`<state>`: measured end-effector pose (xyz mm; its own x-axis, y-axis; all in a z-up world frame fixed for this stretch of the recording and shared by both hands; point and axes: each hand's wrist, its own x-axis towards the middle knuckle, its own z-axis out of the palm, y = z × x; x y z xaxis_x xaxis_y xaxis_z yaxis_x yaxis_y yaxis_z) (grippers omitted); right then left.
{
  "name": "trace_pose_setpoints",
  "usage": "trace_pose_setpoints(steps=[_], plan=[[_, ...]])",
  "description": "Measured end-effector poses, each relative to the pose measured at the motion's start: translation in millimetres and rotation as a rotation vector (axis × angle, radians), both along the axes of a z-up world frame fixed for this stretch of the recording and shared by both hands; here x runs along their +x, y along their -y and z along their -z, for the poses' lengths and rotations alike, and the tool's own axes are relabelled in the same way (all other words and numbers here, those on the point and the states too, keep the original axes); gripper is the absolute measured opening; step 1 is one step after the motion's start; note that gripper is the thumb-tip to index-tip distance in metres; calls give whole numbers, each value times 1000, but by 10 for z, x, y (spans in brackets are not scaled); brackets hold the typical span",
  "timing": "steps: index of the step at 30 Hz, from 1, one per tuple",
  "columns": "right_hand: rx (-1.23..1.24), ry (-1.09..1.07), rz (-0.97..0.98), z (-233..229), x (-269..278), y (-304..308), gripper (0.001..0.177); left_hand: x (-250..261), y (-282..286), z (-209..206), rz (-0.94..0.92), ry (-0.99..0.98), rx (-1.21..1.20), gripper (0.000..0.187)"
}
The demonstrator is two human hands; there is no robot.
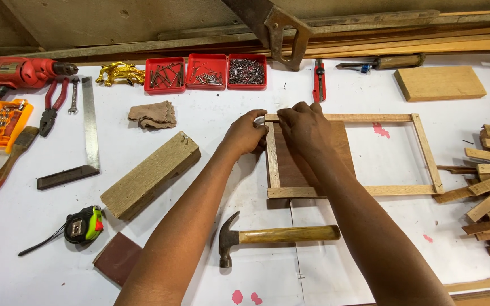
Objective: Making and assembling pieces for a wooden frame or box.
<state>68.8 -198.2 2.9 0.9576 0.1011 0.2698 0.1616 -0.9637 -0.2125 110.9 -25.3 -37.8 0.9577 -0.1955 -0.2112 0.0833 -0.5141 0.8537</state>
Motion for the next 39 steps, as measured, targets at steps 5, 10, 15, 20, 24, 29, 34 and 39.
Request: trace_pose_setpoints(steps=[5,10,15,20,24,29,34,39], plan=[[-4,6,-8,-18,-22,-4,26,-19,4,-72,-3,-106,-129,51],[22,19,-25,33,-6,-4,29,7,-14,-50,-3,-167,-209,49],[32,6,-14,13,-14,-14,29,59,-12,46,1,-237,-286,49],[13,1,-11,42,-1,3,30,3,-30,-80,-10,-280,-307,49],[-22,-5,-1,74,12,40,30,-17,-40,-130,2,-295,-294,48],[-42,-28,18,41,8,32,31,-19,-37,-152,6,-300,-290,47],[-30,-30,21,13,-6,20,30,-24,-55,-162,-2,-306,-310,48],[3,-27,36,17,-37,56,30,38,-42,33,-57,-235,-302,48]])
